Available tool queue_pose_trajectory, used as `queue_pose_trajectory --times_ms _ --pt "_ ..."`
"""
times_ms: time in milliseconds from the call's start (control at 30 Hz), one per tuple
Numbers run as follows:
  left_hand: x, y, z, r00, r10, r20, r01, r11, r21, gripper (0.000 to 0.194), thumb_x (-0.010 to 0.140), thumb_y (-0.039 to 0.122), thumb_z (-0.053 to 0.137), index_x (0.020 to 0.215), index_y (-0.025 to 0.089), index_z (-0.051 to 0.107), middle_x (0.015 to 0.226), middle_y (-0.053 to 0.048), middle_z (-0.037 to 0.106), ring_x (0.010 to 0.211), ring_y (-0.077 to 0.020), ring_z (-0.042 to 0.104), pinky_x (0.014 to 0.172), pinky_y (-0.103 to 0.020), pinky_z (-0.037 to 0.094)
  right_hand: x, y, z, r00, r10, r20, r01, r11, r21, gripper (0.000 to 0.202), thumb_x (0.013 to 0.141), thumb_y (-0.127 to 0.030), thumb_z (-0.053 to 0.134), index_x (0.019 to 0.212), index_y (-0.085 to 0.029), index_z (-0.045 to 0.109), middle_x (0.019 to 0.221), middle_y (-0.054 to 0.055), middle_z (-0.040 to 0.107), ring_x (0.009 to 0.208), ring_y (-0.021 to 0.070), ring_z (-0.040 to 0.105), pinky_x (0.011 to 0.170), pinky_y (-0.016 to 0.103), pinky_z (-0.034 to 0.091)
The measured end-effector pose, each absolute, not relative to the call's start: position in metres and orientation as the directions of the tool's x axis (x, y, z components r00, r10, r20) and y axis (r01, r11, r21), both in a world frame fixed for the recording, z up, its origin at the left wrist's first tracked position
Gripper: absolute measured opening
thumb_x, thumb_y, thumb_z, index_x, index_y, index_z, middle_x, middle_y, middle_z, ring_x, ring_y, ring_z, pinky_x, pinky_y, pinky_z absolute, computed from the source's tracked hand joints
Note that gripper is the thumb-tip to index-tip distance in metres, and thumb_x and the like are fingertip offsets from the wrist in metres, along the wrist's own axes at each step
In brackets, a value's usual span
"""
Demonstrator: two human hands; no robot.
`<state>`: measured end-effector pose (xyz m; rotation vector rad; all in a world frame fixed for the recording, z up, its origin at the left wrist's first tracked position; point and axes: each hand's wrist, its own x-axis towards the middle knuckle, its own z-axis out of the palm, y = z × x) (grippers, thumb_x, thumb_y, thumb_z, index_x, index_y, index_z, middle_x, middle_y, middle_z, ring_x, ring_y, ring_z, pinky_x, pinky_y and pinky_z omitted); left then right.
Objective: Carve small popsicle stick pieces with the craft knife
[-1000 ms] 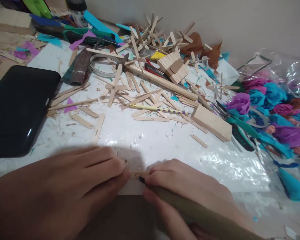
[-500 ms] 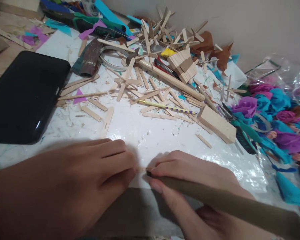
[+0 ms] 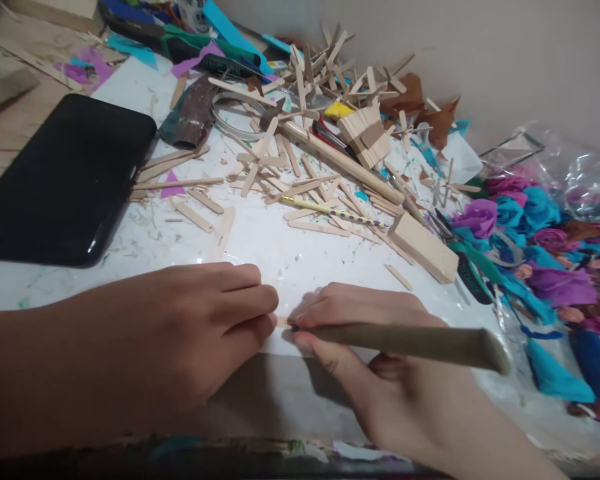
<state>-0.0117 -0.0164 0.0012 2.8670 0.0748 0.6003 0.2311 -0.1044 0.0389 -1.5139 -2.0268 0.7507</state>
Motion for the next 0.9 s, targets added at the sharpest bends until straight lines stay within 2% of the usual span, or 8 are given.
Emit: queue_pose_trajectory --times_ms 200,367,433,500,633,733,833,900 --pt "-0.013 -0.017 0.002 0.915 0.069 0.398 0.008 -0.988 0.152 0.012 0.101 0.019 0.077 0.091 0.019 0.084 0.089 -0.004 0.073 0.086 -0.0231 0.053 0.089 -0.038 0.041 0.229 -0.107 0.037 -0.233 0.972 0.04 0.686 0.193 -0.701 0.006 0.104 -0.029 0.079 0.103 -0.035 0.082 0.098 -0.001 0.088 0.085 0.0218 0.083 0.067 0.029 0.067" --pt "-0.015 -0.017 0.003 0.932 0.07 0.355 0.003 -0.982 0.187 0.014 0.101 0.02 0.082 0.087 0.019 0.08 0.089 -0.002 0.07 0.09 -0.0225 0.054 0.089 -0.038 0.041 0.223 -0.104 0.046 -0.267 0.963 -0.047 0.714 0.164 -0.681 0.008 0.105 -0.027 0.076 0.102 -0.031 0.082 0.089 -0.001 0.084 0.078 0.0173 0.079 0.068 0.026 0.062" --pt "-0.015 -0.016 0.005 0.949 0.069 0.308 0.007 -0.98 0.198 0.014 0.098 0.018 0.084 0.085 0.02 0.078 0.09 -0.003 0.07 0.091 -0.0233 0.054 0.087 -0.039 0.041 0.222 -0.103 0.054 -0.278 0.96 -0.017 0.69 0.188 -0.699 0.002 0.101 -0.031 0.082 0.103 -0.031 0.082 0.084 -0.002 0.078 0.071 0.0146 0.073 0.06 0.024 0.055" --pt "-0.015 -0.016 0.006 0.964 0.055 0.261 0.004 -0.981 0.193 0.017 0.096 0.017 0.085 0.082 0.02 0.076 0.092 -0.004 0.07 0.092 -0.0238 0.054 0.084 -0.04 0.04 0.221 -0.104 0.061 -0.217 0.975 0.045 0.645 0.178 -0.744 0.01 0.097 -0.041 0.086 0.1 -0.032 0.083 0.084 -0.001 0.073 0.068 0.0147 0.068 0.057 0.025 0.052" --pt "-0.015 -0.018 0.005 0.973 0.013 0.23 -0.011 -0.994 0.104 0.023 0.094 0.019 0.085 0.075 0.021 0.073 0.091 -0.005 0.069 0.092 -0.0243 0.052 0.082 -0.041 0.04 0.221 -0.11 0.068 -0.107 0.991 0.076 0.55 0.123 -0.826 0.04 0.106 -0.06 0.073 0.081 -0.029 0.079 0.096 0.004 0.075 0.084 0.0207 0.071 0.07 0.032 0.056" --pt "-0.016 -0.019 0.004 0.987 0.009 0.16 0.005 -1.0 0.027 0.02 0.087 0.016 0.083 0.072 0.022 0.07 0.087 -0.006 0.066 0.092 -0.0267 0.05 0.084 -0.044 0.042 0.218 -0.11 0.059 -0.105 0.994 0.037 0.42 0.078 -0.904 0.05 0.113 -0.061 0.06 0.078 -0.028 0.075 0.102 0.004 0.08 0.089 0.0219 0.071 0.078 0.036 0.056" --pt "-0.018 -0.017 0.004 0.992 0.041 0.117 0.029 -0.995 0.1 0.012 0.083 0.014 0.082 0.087 0.021 0.073 0.091 -0.005 0.066 0.094 -0.0272 0.053 0.084 -0.043 0.045 0.214 -0.109 0.049 -0.026 0.999 -0.03 0.177 -0.025 -0.984 0.058 0.113 -0.063 0.057 0.07 -0.026 0.065 0.086 0.004 0.078 0.084 0.0227 0.071 0.082 0.04 0.055" --pt "-0.018 -0.013 0.004 0.985 0.107 0.136 0.071 -0.967 0.245 0.019 0.084 0.01 0.079 0.098 0.02 0.073 0.099 -0.003 0.068 0.095 -0.0243 0.057 0.082 -0.038 0.047 0.21 -0.107 0.048 0.056 0.998 -0.042 -0.026 -0.04 -0.999 0.066 0.11 -0.066 0.062 0.06 -0.025 0.05 0.057 -0.002 0.057 0.059 0.0172 0.057 0.069 0.036 0.053"
